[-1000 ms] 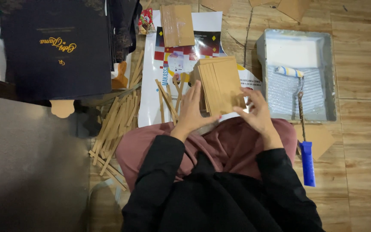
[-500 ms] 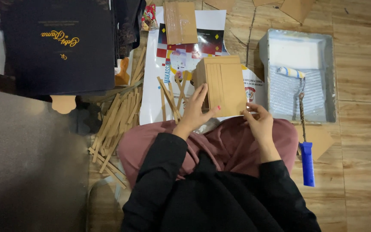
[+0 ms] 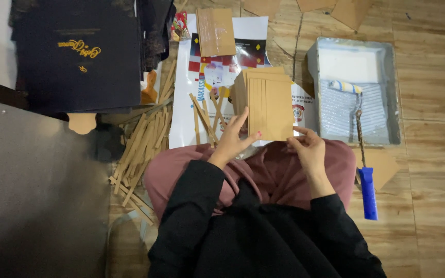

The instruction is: Organizing thin wooden strips and applying glue to a stack of cardboard pieces using a paint roller.

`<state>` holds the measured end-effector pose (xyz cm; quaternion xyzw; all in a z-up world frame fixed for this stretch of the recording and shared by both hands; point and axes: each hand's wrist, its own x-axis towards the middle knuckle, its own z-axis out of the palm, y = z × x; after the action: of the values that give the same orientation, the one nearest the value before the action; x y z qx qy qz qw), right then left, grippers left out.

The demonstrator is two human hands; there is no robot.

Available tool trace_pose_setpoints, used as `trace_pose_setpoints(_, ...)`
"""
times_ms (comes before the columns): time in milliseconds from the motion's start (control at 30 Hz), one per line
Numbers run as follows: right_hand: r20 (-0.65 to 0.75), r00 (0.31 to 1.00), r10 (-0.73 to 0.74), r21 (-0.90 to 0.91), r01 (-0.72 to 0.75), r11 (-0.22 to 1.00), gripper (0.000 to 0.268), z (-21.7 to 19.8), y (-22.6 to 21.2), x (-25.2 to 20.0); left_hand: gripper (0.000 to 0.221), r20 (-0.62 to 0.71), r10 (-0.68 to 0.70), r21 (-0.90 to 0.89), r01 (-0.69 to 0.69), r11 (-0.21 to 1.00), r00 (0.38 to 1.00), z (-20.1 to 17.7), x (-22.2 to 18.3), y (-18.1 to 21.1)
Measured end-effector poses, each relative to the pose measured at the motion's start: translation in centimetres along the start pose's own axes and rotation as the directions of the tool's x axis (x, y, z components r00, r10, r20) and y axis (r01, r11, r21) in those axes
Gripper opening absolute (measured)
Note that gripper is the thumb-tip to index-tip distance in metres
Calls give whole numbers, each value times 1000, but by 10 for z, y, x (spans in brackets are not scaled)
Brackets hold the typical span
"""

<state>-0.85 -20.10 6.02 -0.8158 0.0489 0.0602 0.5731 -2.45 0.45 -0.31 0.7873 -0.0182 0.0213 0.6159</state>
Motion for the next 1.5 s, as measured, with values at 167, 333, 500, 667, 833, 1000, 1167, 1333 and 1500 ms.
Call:
trace_pose_setpoints(167, -25, 995, -93, -152, 89, 984, 32, -2, 3, 8, 79, 14, -20, -106, 21, 994, 1000, 3, 1, -8)
trace_pose_setpoints(333, 10, 993, -121, -337, 117, 934, 31, -1, 18, 9, 80, 43, -97, -163, 103, 981, 994, -6, -8, 17)
trace_pose_setpoints(500, -10, 985, -175, -446, 152, 882, 34, -3, 45, 27, 78, 47, -203, -46, 205, 978, 978, -8, -10, 16)
trace_pose_setpoints(667, 6, 990, -144, -294, 139, 946, 34, -1, 31, 18, 58, -28, -168, -72, 165, 984, 985, -2, -8, 4)
trace_pose_setpoints(833, 5, 994, -109, -4, 109, 994, 36, 2, 30, 16, 56, -78, -153, -128, 142, 982, 985, 0, -3, -11)
trace_pose_setpoints(1000, -11, 996, -86, 83, 87, 993, 35, 3, 14, 14, 58, -79, -177, -384, 134, 913, 981, -4, -2, -6)
trace_pose_setpoints(1167, -26, 993, -111, 19, 112, 994, 36, -1, 31, 18, 57, -55, -153, -420, 116, 900, 987, 9, 2, -39)
trace_pose_setpoints(1333, -31, 986, -161, 9, 162, 987, 37, -1, 32, 20, 55, -46, -183, -401, 150, 904, 982, 3, -1, -22)
trace_pose_setpoints(1500, -15, 983, -184, -3, 184, 983, 38, 1, 31, 25, 56, -58, -196, -305, 170, 937, 979, 0, -2, -11)
